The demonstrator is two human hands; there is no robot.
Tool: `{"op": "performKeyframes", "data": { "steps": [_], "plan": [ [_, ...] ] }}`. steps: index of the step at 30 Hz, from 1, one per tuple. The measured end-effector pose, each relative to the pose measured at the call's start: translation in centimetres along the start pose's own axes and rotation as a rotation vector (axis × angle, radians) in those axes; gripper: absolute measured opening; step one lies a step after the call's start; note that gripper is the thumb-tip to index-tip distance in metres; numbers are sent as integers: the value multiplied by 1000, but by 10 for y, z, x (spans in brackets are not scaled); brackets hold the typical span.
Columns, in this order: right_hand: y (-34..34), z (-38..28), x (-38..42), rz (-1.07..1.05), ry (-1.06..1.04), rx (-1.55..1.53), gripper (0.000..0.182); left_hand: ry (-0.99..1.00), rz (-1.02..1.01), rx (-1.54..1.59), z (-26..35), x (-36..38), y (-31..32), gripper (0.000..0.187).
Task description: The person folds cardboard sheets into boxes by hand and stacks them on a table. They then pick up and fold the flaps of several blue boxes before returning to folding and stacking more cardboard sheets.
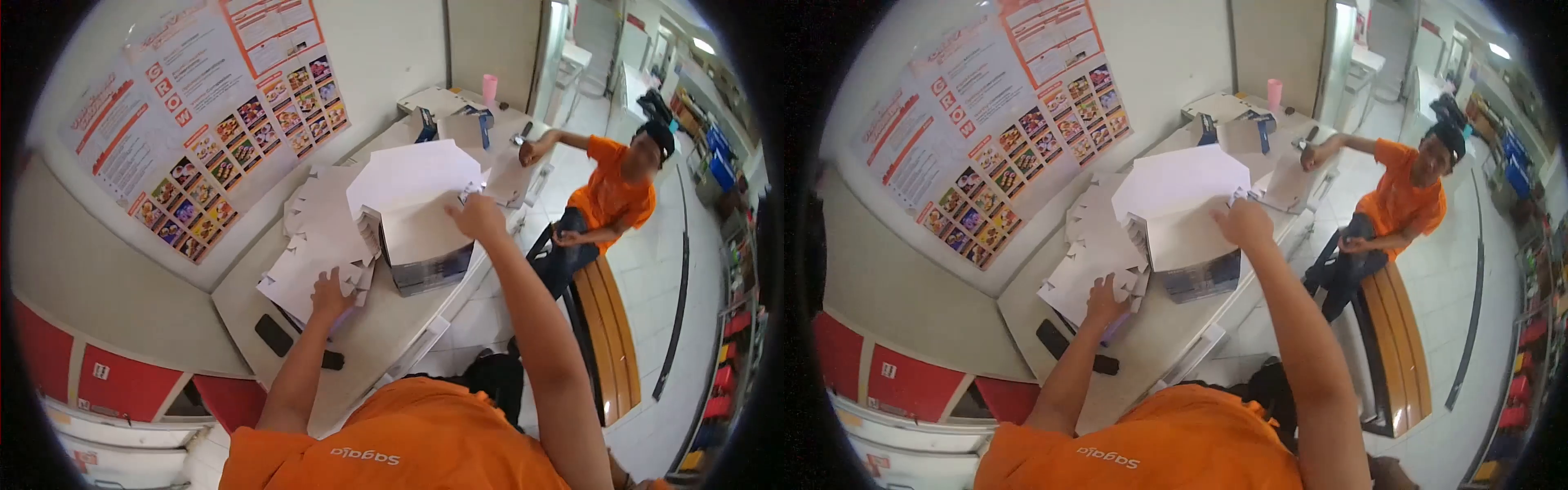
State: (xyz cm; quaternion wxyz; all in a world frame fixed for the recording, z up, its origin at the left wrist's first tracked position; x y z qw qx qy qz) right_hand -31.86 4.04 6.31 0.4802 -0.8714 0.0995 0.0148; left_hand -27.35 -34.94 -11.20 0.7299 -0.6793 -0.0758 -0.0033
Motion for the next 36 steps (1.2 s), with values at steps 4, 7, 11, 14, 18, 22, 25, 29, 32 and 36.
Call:
{"op": "performKeyframes", "data": {
  "steps": [4,7,11,14,18,22,25,29,32,36],
  "plan": [
    [-71,15,61,222,-12,-339,47,343,-64,77,-25,-48,42,70],
    [-95,28,125,161,-96,-445,43,435,-79,119,-33,-48,10,49],
    [-95,62,178,-40,53,-618,31,511,-86,-250,-45,-77,30,37],
    [-109,67,208,43,65,-671,23,425,179,-27,-53,-56,-56,30],
    [-103,79,252,59,94,-719,22,311,181,61,-64,-44,-152,20],
    [-78,105,303,142,227,-826,22,465,40,281,-59,-44,-165,15],
    [-51,120,366,157,275,-931,23,483,-129,68,-63,-78,-123,27],
    [-4,164,468,184,522,-963,23,493,328,-144,-17,17,-174,38],
    [4,174,538,231,690,-892,23,494,512,-231,-31,7,-185,30],
    [-11,159,584,414,702,-815,24,633,772,-124,2,76,-316,38]
  ]
}}
Point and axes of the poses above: each hand's wrist, its own x-axis away from the middle knuckle, its own y-axis out of the palm, z = x × y, the point moved 9 cm from there along -x, towards the middle knuckle, and after that the axes turned 9 degrees about -x, right-handed, at the moved point
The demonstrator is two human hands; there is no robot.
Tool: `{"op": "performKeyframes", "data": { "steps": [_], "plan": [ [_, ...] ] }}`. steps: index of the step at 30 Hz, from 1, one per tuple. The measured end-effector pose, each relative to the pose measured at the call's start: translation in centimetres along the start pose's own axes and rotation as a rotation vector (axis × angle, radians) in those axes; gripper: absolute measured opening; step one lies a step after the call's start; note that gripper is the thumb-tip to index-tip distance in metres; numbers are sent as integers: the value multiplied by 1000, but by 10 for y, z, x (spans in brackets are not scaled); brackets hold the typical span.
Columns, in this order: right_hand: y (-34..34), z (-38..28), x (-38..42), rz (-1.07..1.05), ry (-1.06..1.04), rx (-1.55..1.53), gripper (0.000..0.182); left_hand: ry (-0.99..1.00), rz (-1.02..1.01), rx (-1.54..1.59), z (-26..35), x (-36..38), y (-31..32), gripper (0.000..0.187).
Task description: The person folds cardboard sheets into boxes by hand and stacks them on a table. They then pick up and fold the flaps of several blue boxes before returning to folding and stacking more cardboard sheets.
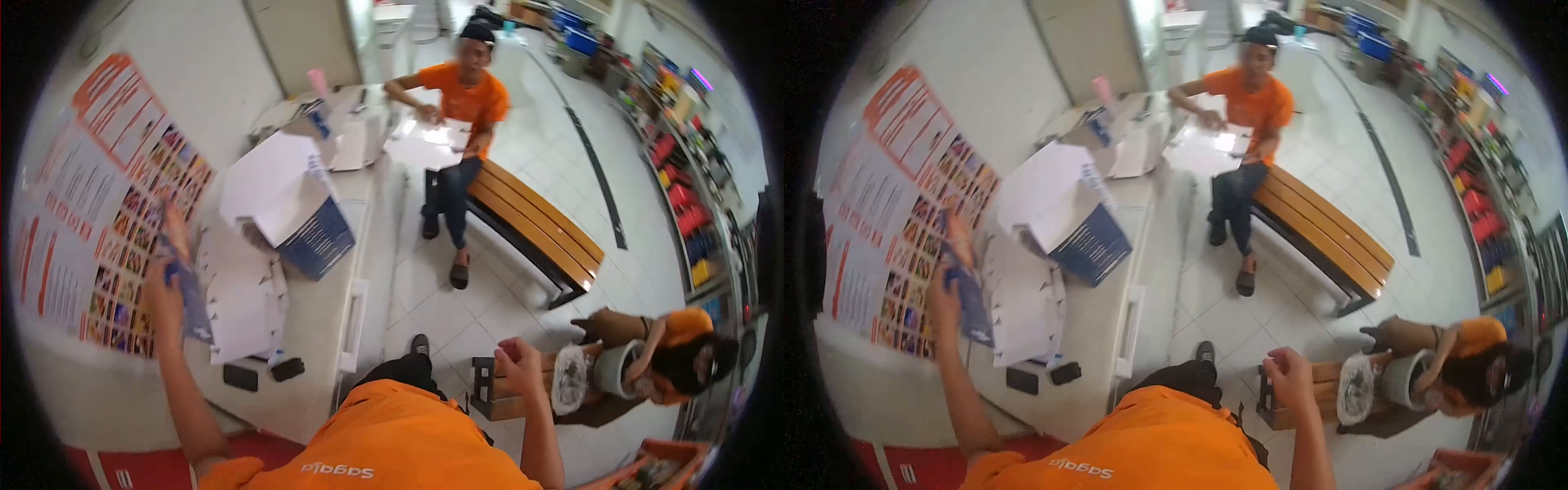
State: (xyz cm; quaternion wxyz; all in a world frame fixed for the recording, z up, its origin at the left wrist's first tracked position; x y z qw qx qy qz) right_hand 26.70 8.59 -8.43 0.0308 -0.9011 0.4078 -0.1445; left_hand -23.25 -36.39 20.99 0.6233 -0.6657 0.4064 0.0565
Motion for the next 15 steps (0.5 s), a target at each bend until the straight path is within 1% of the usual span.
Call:
{"op": "performKeyframes", "data": {
  "steps": [1,2,3,4,6,8,9,10,11,12,14,15],
  "plan": [
    [5,-20,10,32,-111,54,27,-158,74,301,11,-6,-38,45],
    [15,-46,19,55,-221,113,30,-324,134,598,48,-4,-83,52],
    [31,-84,32,12,-339,99,38,-290,192,899,80,-4,-118,54],
    [50,-128,46,-36,-455,86,47,-253,243,1195,109,0,-140,57],
    [80,-220,85,-95,-929,-20,61,-233,151,1436,158,27,-145,59],
    [104,-264,123,-69,-1288,51,57,-240,-26,1577,209,56,-97,55],
    [111,-270,125,-51,-1379,119,49,-163,-261,1865,273,49,-103,41],
    [114,-274,125,-31,-1472,194,42,-161,-388,1915,312,54,-97,26],
    [115,-275,112,-3,-1441,223,38,-192,-626,2057,345,63,-80,22],
    [111,-273,99,-2,-1377,368,41,-223,-881,2181,375,77,-65,17],
    [96,-256,71,46,-1274,361,52,-275,-895,2268,412,95,-55,14],
    [91,-251,62,59,-1268,376,52,-304,-992,2279,427,109,-36,15]
  ]
}}
Point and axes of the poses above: each hand's wrist, its own x-axis away from the middle knuckle, its own y-axis out of the palm, z = x × y, the point moved 9 cm from there along -x, towards the middle knuckle, and after that the axes turned 9 degrees about -x, right-handed, at the moved point
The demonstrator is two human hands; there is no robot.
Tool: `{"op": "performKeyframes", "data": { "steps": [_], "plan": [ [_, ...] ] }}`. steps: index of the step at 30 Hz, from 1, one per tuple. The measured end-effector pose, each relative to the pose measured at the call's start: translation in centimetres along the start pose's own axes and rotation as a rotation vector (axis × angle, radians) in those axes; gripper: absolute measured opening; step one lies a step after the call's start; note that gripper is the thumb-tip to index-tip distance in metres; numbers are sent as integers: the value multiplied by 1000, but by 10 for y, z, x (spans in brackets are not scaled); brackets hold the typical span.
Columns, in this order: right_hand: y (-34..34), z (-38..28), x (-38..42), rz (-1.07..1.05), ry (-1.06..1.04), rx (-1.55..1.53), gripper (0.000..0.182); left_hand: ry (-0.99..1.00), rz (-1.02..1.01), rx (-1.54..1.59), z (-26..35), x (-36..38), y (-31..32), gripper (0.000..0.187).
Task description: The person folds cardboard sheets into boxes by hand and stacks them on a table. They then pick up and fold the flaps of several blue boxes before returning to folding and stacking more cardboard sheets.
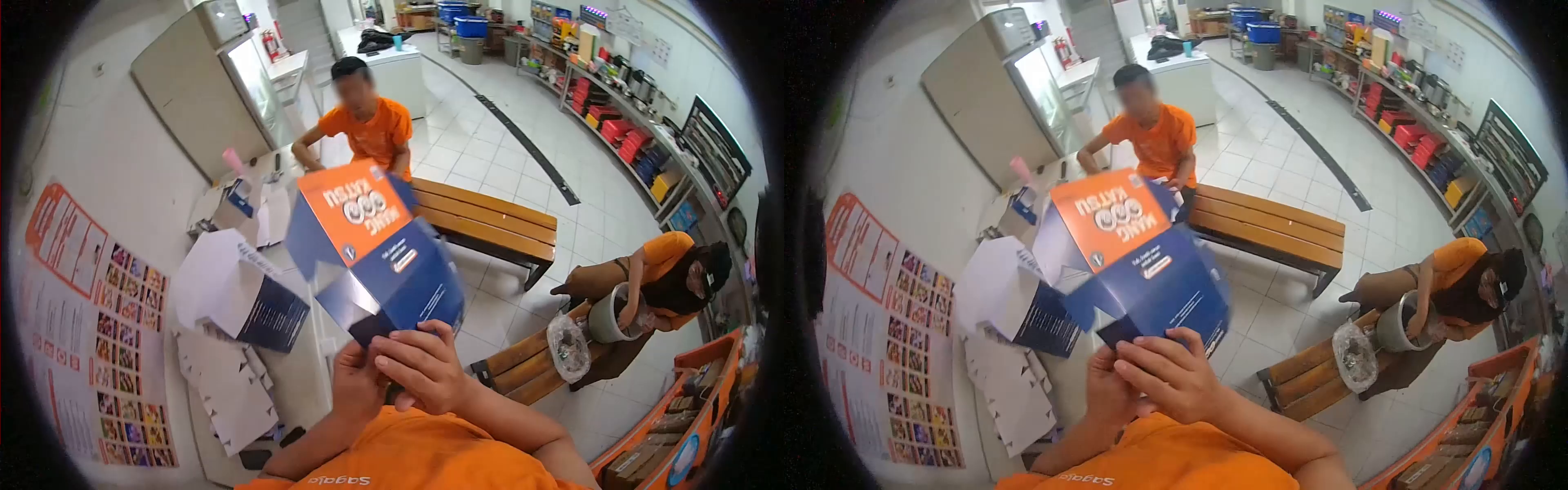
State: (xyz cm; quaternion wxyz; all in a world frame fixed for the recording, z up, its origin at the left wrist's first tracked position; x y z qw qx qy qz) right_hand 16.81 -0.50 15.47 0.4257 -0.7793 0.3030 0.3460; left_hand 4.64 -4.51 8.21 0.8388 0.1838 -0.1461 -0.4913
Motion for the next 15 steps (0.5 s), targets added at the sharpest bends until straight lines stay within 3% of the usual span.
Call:
{"op": "performKeyframes", "data": {
  "steps": [3,5,7,9,11,13,15],
  "plan": [
    [1,30,6,-6,113,-111,62,-118,-34,28,-37,-33,-11,19],
    [12,43,5,-131,144,-145,67,-318,96,156,-51,-60,-28,20],
    [24,59,5,-156,193,-55,63,-348,20,214,-62,-81,-34,22],
    [23,92,10,-25,256,33,57,-470,-52,296,-66,-91,-24,16],
    [21,110,-4,26,280,99,52,-470,-58,285,-64,-101,-19,18],
    [28,131,-14,16,400,211,52,-329,-194,198,-73,-119,-31,19],
    [30,137,-18,67,417,211,51,-377,-169,246,-62,-141,-31,20]
  ]
}}
Point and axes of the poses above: each hand's wrist, its own x-axis away from the middle knuckle, its own y-axis out of the palm, z = x × y, the point moved 9 cm from there along -x, towards the middle knuckle, and after that the axes turned 9 degrees about -x, right-handed, at the moved point
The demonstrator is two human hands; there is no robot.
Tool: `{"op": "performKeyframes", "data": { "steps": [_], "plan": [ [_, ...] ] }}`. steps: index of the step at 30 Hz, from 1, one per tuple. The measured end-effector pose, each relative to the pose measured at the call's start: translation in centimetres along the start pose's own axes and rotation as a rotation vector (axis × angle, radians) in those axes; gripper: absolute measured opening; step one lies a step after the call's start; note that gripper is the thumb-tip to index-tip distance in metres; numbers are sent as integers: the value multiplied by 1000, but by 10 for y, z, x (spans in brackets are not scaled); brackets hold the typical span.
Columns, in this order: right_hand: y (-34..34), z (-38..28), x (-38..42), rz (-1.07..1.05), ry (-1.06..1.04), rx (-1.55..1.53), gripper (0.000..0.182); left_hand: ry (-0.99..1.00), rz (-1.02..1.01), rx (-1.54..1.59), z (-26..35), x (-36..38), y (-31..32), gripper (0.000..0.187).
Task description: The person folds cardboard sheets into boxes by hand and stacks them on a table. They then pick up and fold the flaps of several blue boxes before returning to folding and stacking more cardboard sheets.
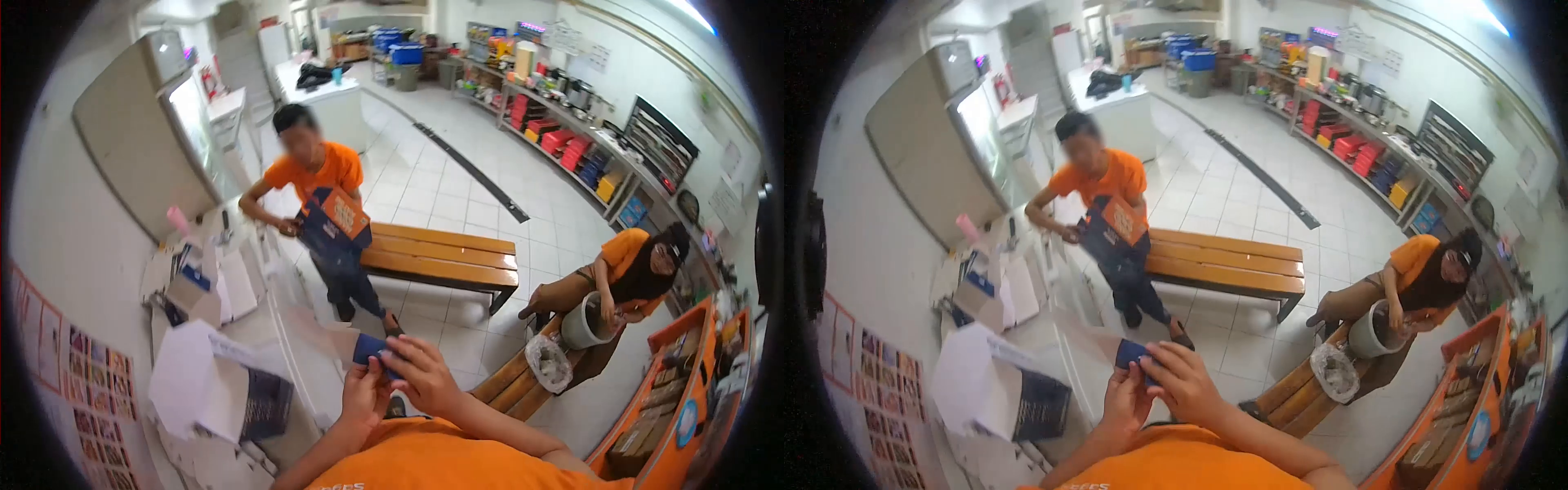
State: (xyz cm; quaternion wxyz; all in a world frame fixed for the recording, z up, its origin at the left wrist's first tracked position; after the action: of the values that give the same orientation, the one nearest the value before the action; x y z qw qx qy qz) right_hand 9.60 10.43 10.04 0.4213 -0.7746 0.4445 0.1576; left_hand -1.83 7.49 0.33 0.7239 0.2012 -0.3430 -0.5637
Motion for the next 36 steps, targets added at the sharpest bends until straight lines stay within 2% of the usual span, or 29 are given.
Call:
{"op": "performKeyframes", "data": {
  "steps": [2,4,6,8,10,11,13,14,16,17,18,20,21,22,24,26,28,29,30,32,33,34,36],
  "plan": [
    [6,-8,-3,-55,-87,3,42,-9,47,33,5,-14,-14,17],
    [16,6,3,-9,-36,1,41,47,64,-19,-2,-17,-18,18],
    [16,27,13,120,139,163,41,-67,26,-44,-22,-9,-16,16],
    [19,29,21,157,148,158,47,-31,26,-64,-28,-9,-20,14],
    [28,33,22,65,263,322,57,56,21,-190,-29,-19,-36,12],
    [28,32,25,81,260,309,57,62,22,-210,-23,-18,-27,12],
    [42,31,44,-62,257,56,62,152,238,-367,-4,1,-20,17],
    [34,31,48,-53,251,40,62,160,245,-383,0,6,-23,17],
    [25,32,59,-164,283,-449,63,36,279,-324,-7,13,-41,26],
    [18,45,74,-106,456,-588,56,34,267,-320,-11,14,-50,29],
    [7,46,75,-104,442,-597,56,48,271,-329,-13,17,-63,29],
    [-10,64,81,-85,591,-491,48,-105,85,-674,-24,27,-63,27],
    [-6,69,84,-42,497,-435,45,-117,74,-742,-25,37,-58,32],
    [-1,66,95,-55,517,-460,45,-139,101,-744,-25,53,-57,32],
    [13,64,102,-233,900,-856,50,-84,35,-885,-17,62,-33,35],
    [13,52,98,-215,841,-980,51,-48,29,-913,-16,62,-24,39],
    [-1,41,77,-255,601,-686,51,31,-6,-985,-11,63,-15,49],
    [4,50,81,-225,681,-660,48,41,-6,-991,-7,63,-14,49],
    [14,55,85,-222,670,-659,48,83,-24,-1063,-3,64,-11,52],
    [14,30,69,-230,245,-633,43,178,-58,-1197,4,66,-3,58],
    [21,27,73,-443,412,-571,39,151,-60,-1140,4,68,-5,59],
    [19,25,70,-447,400,-559,39,168,-61,-1135,4,70,-9,59],
    [20,34,76,-416,513,-468,38,171,-111,-1288,-1,73,-9,63]
  ]
}}
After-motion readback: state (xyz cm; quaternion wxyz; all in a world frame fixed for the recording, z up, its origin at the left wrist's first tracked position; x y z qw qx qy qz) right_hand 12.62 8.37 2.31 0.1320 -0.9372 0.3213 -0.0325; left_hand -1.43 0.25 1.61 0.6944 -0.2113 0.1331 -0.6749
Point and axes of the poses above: each hand's wrist, its own x-axis away from the middle knuckle, its own y-axis out of the palm, z = x × y, the point moved 9 cm from there along -x, towards the middle knuckle, and after that the axes turned 9 degrees about -x, right-handed, at the moved point
